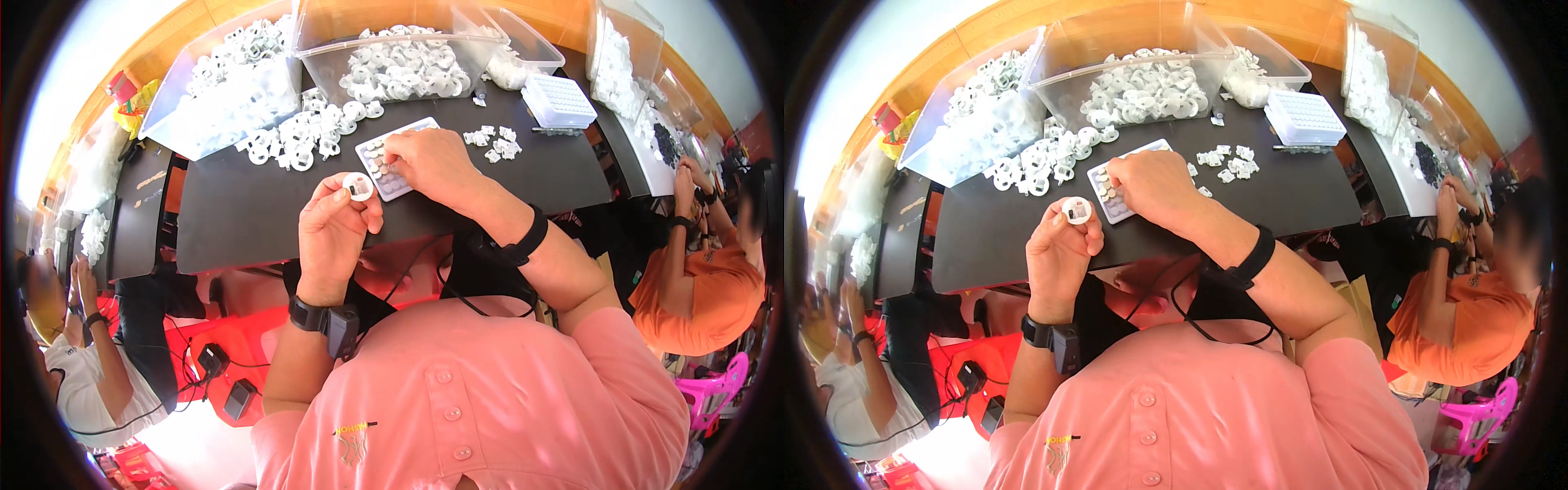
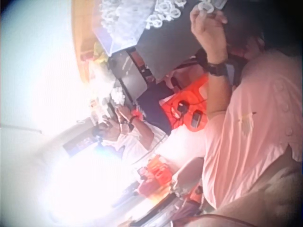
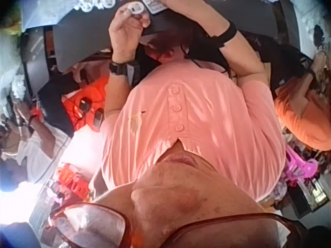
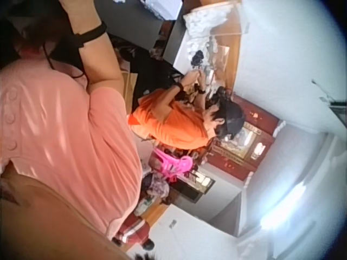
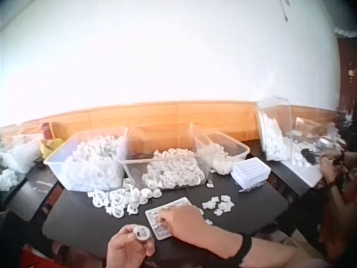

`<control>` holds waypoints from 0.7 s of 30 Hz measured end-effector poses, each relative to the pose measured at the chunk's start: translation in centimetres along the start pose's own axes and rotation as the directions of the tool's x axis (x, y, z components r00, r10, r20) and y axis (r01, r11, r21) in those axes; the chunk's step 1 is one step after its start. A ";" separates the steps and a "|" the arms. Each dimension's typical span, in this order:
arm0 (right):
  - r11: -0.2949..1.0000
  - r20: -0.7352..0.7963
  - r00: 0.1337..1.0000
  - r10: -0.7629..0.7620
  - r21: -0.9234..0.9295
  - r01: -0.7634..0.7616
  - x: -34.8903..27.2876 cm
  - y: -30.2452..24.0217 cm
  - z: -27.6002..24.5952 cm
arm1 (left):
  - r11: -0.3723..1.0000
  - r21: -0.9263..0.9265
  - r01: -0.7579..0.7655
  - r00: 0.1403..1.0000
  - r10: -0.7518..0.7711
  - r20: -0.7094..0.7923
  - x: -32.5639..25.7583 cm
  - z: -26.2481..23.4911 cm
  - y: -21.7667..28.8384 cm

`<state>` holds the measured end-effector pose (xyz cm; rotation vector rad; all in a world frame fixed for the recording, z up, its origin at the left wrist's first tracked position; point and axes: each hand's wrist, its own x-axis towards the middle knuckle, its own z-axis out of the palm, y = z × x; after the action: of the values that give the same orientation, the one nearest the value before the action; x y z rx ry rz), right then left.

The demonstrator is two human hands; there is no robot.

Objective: Assembling small white plastic components by hand and placing them into a tray.

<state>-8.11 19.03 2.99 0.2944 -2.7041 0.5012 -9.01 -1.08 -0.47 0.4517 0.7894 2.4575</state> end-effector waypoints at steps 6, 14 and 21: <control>0.996 0.030 0.999 0.036 0.078 -0.039 0.1 0.7 -0.3 | 1.000 0.004 0.005 1.000 -0.005 0.007 0.1 0.0 -0.1; 0.999 0.024 1.000 -0.017 0.051 0.015 0.0 0.6 -0.2 | 0.998 -0.064 -0.011 1.000 0.010 -0.006 0.2 0.5 0.0; 0.999 0.068 0.997 -0.028 0.033 0.026 0.2 0.7 -0.3 | 1.000 0.000 -0.023 1.000 0.023 -0.013 0.2 0.4 0.0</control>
<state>-8.37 19.74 3.16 0.3623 -2.7564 0.5368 -8.92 -0.76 -0.13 0.4467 0.7933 2.4841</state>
